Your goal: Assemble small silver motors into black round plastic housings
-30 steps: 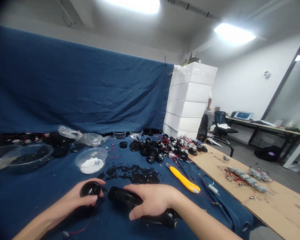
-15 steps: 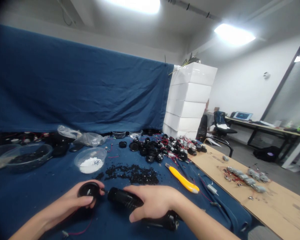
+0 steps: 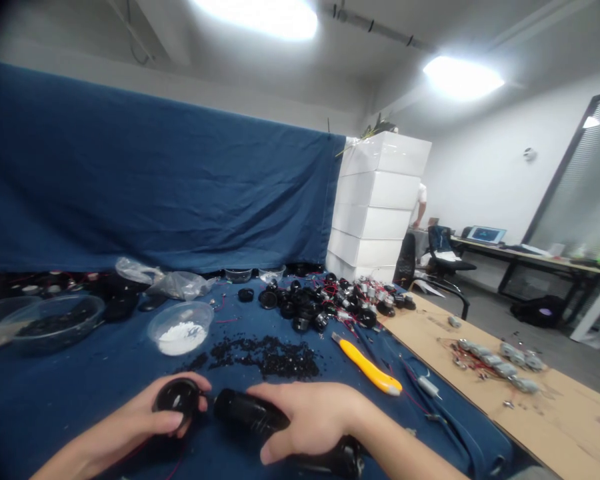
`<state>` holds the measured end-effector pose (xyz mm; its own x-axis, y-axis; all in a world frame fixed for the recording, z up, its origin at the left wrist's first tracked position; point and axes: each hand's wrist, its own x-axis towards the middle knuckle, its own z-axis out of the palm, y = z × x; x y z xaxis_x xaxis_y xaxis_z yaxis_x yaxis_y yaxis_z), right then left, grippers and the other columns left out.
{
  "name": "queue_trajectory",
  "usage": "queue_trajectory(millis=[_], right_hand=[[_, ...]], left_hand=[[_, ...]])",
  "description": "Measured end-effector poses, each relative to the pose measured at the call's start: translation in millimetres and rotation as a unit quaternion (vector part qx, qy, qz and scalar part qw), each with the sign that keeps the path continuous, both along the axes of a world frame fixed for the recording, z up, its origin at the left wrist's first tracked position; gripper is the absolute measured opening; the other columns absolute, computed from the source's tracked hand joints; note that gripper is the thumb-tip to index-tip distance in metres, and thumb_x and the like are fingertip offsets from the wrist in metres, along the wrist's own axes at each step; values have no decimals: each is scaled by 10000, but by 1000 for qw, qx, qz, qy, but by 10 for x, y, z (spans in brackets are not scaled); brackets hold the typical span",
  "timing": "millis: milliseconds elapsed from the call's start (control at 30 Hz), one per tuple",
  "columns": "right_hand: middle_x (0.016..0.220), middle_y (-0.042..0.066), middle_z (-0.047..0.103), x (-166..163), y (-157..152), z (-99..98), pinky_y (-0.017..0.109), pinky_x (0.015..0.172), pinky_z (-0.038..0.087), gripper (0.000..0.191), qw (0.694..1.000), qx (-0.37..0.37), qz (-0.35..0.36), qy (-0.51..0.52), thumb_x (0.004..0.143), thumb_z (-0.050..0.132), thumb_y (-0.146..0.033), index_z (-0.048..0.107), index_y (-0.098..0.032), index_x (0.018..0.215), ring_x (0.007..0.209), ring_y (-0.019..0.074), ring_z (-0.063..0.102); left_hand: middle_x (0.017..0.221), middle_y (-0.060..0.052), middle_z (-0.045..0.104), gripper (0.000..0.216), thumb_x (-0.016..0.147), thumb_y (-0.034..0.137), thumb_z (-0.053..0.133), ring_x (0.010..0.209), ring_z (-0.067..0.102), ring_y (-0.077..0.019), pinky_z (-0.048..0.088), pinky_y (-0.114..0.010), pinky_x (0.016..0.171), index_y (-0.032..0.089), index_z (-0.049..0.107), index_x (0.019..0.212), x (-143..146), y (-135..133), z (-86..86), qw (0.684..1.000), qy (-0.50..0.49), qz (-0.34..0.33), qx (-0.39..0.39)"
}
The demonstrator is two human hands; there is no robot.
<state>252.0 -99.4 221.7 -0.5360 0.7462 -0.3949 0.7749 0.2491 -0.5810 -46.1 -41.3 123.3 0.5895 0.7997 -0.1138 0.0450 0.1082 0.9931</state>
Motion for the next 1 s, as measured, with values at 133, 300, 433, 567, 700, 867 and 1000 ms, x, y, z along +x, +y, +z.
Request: queue_trajectory(millis=[133,300,433,567,700,867,1000], right_hand=[[1446,74,539,3,-2,2,416,1061,397,858,1000,2,3,0,767,743,-462,360,-319,1521,1260,340,539],[1446,89,536,7,-9,20,431,1063,398,842,1000,4,4,3,781,732,-459,366,-295,1521,1255,346,541],[1442,85,541,21,4,11,414,1061,400,844,1000,8,11,12,776,734,-459,371,-292,1519,1253,339,543],[1467,99,513,22,10,4,432,1071,389,860,1000,6,9,-6,787,720,-466,335,-285,1535,1278,347,524],[1486,120,488,5,5,5,459,1082,379,889,1000,6,-2,-24,788,717,-475,302,-276,1549,1297,364,507],[1467,148,504,-14,3,8,465,1065,404,912,1000,13,2,-26,783,718,-490,294,-247,1553,1280,372,525],[1484,152,483,-19,19,3,468,1076,397,907,999,21,-3,-34,788,710,-495,295,-238,1554,1296,374,511]], left_hand=[[1038,-66,717,563,663,450,815,759,584,-187,431,-324,736,220,652,1151,-8,9,-17,1000,-3,-1,-2],[1058,-73,728,560,661,421,816,778,577,-186,427,-317,737,210,656,1155,6,-15,16,1000,-4,9,0],[1062,-75,731,552,654,411,818,768,582,-185,439,-317,730,211,666,1146,22,-38,53,1000,-2,13,2],[1103,-80,734,570,660,421,819,829,618,-209,456,-325,753,222,653,1168,16,-31,48,1000,7,11,7],[1153,-93,724,603,663,439,815,995,636,-275,469,-356,814,222,635,1195,7,-18,29,1000,22,5,14],[1210,-86,709,624,675,446,820,1150,593,-313,459,-400,930,234,618,1226,-3,-4,22,999,45,-9,25],[1247,-91,695,631,700,471,803,1223,560,-326,430,-433,1003,237,597,1249,-21,25,-9,997,58,-19,43]])
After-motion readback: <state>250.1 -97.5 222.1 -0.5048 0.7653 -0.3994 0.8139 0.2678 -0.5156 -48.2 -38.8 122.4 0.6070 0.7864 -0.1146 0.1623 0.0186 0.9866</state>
